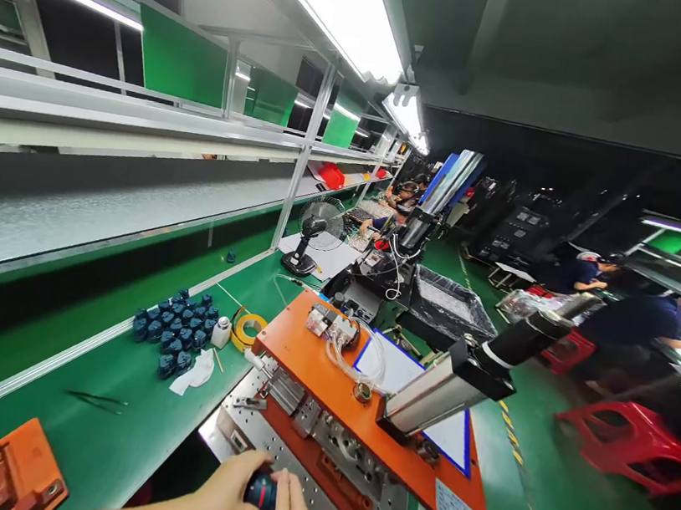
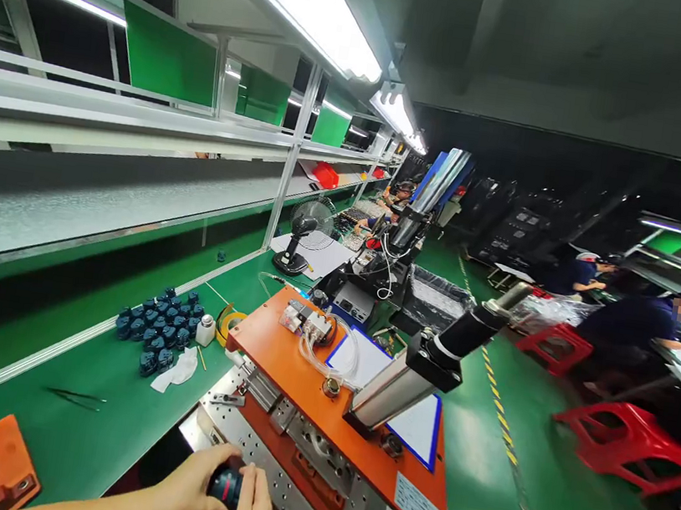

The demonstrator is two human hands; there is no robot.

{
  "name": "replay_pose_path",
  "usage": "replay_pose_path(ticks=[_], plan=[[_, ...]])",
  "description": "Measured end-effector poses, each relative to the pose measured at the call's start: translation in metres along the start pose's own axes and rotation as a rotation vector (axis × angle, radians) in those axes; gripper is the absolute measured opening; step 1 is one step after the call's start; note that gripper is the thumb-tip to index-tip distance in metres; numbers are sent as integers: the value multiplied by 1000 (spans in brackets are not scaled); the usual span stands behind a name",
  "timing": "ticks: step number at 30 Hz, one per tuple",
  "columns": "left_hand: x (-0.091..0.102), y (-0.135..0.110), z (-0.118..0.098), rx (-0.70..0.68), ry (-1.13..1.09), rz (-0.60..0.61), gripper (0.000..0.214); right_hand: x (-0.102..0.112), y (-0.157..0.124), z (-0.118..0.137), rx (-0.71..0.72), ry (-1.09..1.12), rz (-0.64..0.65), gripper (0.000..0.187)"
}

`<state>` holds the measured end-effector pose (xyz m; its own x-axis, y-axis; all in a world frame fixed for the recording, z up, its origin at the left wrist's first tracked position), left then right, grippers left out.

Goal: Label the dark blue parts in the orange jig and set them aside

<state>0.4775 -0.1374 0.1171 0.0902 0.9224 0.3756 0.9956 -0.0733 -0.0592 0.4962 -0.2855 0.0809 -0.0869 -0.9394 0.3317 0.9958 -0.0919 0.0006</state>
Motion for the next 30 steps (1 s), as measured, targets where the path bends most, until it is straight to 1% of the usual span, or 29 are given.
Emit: replay_pose_path(ticks=[2, 4, 7, 10, 13, 16, 22, 30], plan=[[3, -5, 3, 33, -40, 66, 64, -2, -8, -8, -110, 21, 93, 61], [3, -11, 9, 59, -45, 126, 61, -3, -16, -15, -181, 67, 138, 61], [-1, -16, 18, 96, 1, 187, 56, -6, -23, -22, -251, 151, 147, 64], [-3, -18, 19, 84, 50, 207, 50, -11, -27, -25, -318, 205, 142, 63], [-2, -17, 15, 52, 70, 223, 46, -13, -29, -24, -340, 255, 122, 58], [-3, -17, 13, 33, 67, 255, 46, -13, -32, -21, -353, 279, 116, 52], [-6, -17, 11, 39, 120, 304, 42, -12, -37, -19, -431, 269, 135, 41], [-7, -17, 10, 54, 120, 285, 43, -13, -35, -21, -417, 280, 173, 42]])
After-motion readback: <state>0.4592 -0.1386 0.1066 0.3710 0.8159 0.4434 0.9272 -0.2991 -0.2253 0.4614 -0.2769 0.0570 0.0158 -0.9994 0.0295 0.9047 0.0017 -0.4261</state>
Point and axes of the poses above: each hand's wrist, its own y-axis towards the middle knuckle, its own x-axis out of the back of the hand, z = x × y, the point moved 4 cm from there along y, towards the middle knuckle, and after that the axes turned 5 degrees about -z, right-handed, at the moved point
